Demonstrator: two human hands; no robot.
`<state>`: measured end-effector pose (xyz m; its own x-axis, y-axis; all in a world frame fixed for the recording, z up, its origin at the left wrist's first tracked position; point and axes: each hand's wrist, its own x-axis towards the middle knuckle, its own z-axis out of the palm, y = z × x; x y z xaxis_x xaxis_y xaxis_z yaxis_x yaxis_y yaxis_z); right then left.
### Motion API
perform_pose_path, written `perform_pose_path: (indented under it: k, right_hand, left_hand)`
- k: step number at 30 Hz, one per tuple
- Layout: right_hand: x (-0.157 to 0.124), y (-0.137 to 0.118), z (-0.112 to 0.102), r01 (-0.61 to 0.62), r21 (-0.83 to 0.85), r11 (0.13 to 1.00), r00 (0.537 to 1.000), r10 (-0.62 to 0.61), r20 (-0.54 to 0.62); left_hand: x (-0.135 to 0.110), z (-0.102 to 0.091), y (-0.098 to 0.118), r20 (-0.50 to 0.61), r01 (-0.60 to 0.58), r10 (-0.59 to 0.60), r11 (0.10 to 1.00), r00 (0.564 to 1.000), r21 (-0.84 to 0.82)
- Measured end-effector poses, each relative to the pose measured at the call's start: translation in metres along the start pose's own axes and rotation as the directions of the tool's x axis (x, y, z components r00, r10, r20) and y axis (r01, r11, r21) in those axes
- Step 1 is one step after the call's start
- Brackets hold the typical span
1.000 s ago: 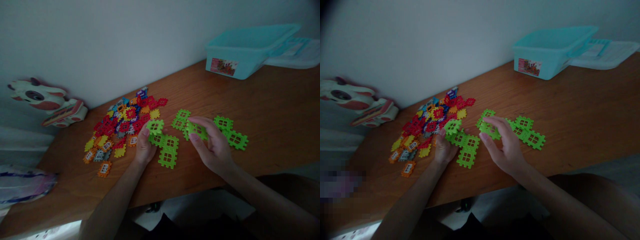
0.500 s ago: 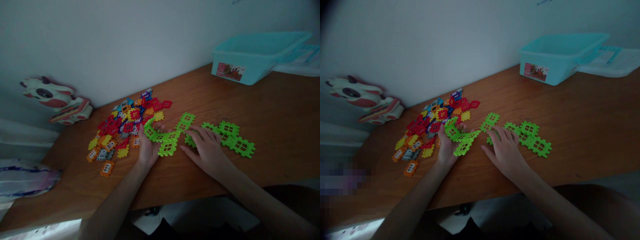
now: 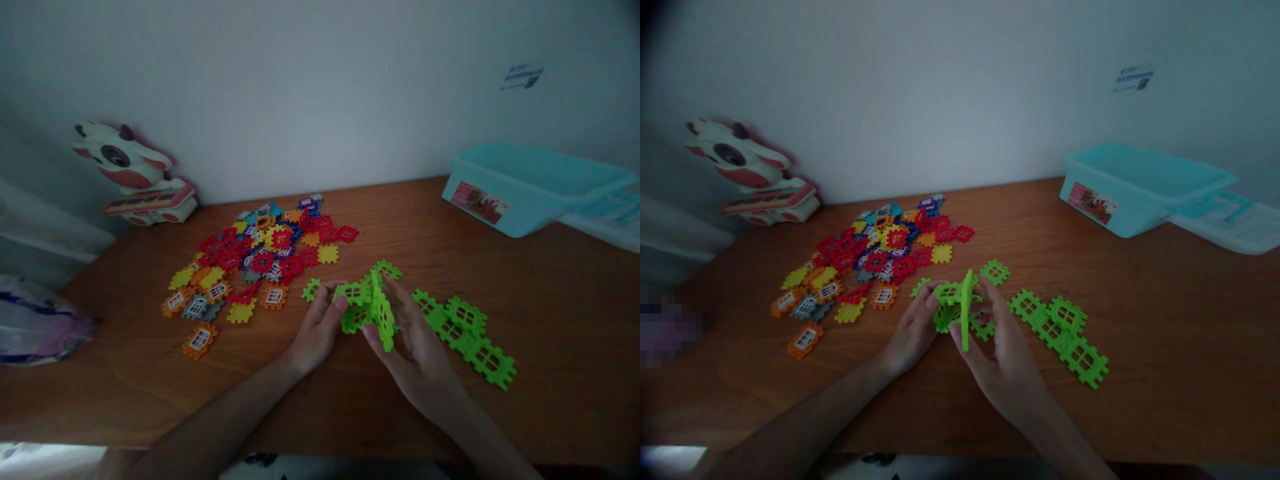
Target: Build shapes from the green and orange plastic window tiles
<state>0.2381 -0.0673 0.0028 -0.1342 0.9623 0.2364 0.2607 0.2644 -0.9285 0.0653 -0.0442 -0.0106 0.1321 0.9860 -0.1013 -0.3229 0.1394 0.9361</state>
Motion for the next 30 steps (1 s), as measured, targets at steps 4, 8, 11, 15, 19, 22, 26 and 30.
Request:
perform_pose_path:
  k: [4,8,11,15,19,22,26,30]
  right_hand:
    - [0.007,-0.006,-0.013,0.005,0.027,1.000,0.999,-0.006,0.052]
    - [0.014,-0.007,-0.016,0.058,-0.044,0.997,0.997,-0.056,0.046]
    - [0.028,-0.005,-0.008,0.112,-0.110,0.988,0.993,-0.106,0.060]
    - [0.063,0.001,0.010,0.242,-0.156,0.957,0.968,-0.229,0.098]
    - [0.093,0.013,0.028,0.344,-0.175,0.923,0.938,-0.326,0.121]
    - [0.097,0.025,0.035,0.377,-0.193,0.906,0.926,-0.366,0.096]
    - [0.089,0.042,0.030,0.451,-0.228,0.863,0.892,-0.427,0.146]
    - [0.084,0.051,0.021,0.520,-0.262,0.813,0.853,-0.478,0.210]
  left_hand:
    - [0.003,-0.006,0.005,0.113,-0.054,0.061,0.996,0.992,-0.064]
    - [0.007,-0.010,0.008,0.088,-0.101,0.108,0.991,0.990,-0.085]
    - [0.014,-0.014,0.008,0.046,-0.093,0.102,0.982,0.994,-0.164]
    - [0.024,-0.019,0.012,-0.077,-0.075,0.057,0.964,0.995,-0.254]
    - [0.031,-0.027,0.017,-0.181,-0.063,0.029,0.981,0.983,-0.186]
    - [0.034,-0.035,0.017,-0.127,-0.082,0.085,0.996,0.988,0.027]
    - [0.035,-0.039,0.013,-0.035,-0.124,0.136,0.963,0.990,0.239]
    - [0.031,-0.038,0.009,0.015,-0.216,0.229,0.894,0.973,0.392]
